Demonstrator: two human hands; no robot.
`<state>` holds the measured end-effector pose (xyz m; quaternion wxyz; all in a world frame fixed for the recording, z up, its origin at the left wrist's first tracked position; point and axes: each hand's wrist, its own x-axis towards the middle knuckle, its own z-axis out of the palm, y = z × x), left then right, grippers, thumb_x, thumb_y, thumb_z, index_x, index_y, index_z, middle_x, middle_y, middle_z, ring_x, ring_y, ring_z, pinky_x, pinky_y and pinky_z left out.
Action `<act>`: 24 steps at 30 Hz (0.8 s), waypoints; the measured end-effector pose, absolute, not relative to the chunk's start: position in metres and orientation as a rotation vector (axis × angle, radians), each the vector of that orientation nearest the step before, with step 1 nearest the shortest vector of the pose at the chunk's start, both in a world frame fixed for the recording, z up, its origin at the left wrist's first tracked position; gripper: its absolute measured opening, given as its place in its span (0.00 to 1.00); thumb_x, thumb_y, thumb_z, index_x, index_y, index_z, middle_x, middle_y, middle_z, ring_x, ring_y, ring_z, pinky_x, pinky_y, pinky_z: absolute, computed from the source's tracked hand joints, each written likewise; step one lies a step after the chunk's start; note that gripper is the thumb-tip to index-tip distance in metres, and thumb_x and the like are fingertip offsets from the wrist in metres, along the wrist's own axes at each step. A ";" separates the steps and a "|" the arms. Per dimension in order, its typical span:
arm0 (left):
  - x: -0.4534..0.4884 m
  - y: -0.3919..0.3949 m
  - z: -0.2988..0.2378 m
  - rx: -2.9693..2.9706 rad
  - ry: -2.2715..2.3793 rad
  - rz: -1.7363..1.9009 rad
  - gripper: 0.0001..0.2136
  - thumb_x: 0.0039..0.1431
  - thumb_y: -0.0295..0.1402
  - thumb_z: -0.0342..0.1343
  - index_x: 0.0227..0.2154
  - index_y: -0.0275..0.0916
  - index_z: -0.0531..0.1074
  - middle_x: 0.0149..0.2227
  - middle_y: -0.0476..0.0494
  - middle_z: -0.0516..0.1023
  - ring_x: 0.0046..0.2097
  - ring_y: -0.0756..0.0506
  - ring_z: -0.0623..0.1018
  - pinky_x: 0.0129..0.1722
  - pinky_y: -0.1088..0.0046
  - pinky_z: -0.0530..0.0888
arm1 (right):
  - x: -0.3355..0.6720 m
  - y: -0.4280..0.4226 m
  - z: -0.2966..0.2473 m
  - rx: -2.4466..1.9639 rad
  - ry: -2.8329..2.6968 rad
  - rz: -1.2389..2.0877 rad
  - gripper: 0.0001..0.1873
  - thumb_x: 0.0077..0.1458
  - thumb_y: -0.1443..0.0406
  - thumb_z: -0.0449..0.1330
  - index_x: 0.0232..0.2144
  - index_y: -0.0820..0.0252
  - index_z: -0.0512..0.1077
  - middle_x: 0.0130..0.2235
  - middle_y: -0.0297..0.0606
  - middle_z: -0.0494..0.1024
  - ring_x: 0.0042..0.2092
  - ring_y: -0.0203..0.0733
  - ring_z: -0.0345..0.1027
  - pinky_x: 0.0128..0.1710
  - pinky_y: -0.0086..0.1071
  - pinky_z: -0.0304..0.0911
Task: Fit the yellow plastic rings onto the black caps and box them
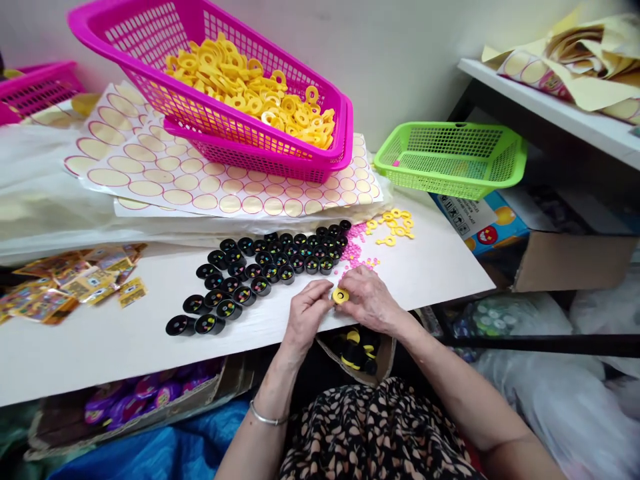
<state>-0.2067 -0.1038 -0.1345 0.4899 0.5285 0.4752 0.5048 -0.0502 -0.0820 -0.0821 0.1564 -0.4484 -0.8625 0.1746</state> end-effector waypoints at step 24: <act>-0.189 -0.092 -0.125 0.782 1.263 1.132 0.11 0.40 0.37 0.63 0.24 0.33 0.77 0.19 0.49 0.72 0.22 0.53 0.68 0.23 0.78 0.65 | -0.059 -0.095 -0.107 -1.453 -1.028 1.608 0.23 0.33 0.56 0.69 0.22 0.58 0.58 0.11 0.22 0.62 0.12 0.28 0.52 0.09 0.21 0.44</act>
